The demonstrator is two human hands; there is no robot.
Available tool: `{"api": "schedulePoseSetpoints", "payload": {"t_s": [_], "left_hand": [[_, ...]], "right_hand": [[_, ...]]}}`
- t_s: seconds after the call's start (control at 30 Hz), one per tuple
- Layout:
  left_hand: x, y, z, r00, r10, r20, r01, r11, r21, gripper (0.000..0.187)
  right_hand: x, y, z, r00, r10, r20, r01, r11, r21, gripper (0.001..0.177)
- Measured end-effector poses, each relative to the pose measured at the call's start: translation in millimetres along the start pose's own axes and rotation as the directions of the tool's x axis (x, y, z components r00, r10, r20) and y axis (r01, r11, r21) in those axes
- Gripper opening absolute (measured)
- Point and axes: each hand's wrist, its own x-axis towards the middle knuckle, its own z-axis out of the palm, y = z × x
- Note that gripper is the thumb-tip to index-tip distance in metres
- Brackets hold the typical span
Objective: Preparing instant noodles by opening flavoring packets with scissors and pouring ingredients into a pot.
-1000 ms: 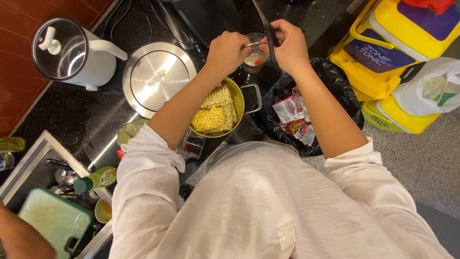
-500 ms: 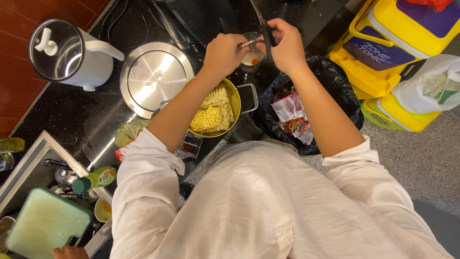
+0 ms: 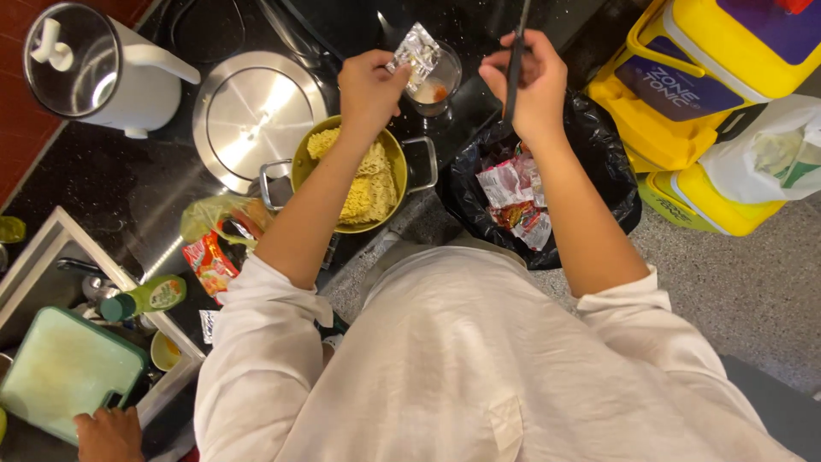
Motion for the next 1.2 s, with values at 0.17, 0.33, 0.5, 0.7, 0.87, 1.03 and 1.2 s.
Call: {"api": "schedulePoseSetpoints", "payload": {"t_s": [0.17,0.33,0.5,0.7,0.87,1.03,1.2], "left_hand": [[-12,7,6,0.952,-0.298,0.069,0.306,0.927,-0.219,0.027],[-34,-1,26,0.886,-0.436,0.159,0.446,0.706,-0.55,0.028],[-86,46,101,0.878,-0.348,0.328,0.462,0.442,-0.769,0.021],[-132,-90,251,0.684,-0.516,0.515,0.729,0.457,-0.51,0.027],[-146,-209,352,0.564,-0.63,0.534,0.825,0.401,-0.398,0.048],[-164,-213,367,0.265,-0.864,0.428,0.963,0.213,-0.166,0.1],[-194,-251,371,0.311,-0.767,0.561,0.937,0.346,-0.046,0.066]], "right_hand": [[-31,17,-38,1.0,0.023,-0.004,-0.023,0.994,0.103,0.039],[-63,28,-79,0.994,0.084,-0.067,-0.073,0.987,0.145,0.037],[-109,38,-134,0.975,0.103,-0.195,-0.076,0.987,0.142,0.033],[-176,60,-182,0.87,0.22,-0.442,-0.197,0.976,0.098,0.032],[-228,69,-196,0.791,0.317,-0.524,-0.341,0.939,0.053,0.035],[-245,61,-190,0.761,0.373,-0.531,-0.383,0.919,0.096,0.032],[-232,61,-179,0.813,0.334,-0.476,-0.345,0.936,0.068,0.032]]}}
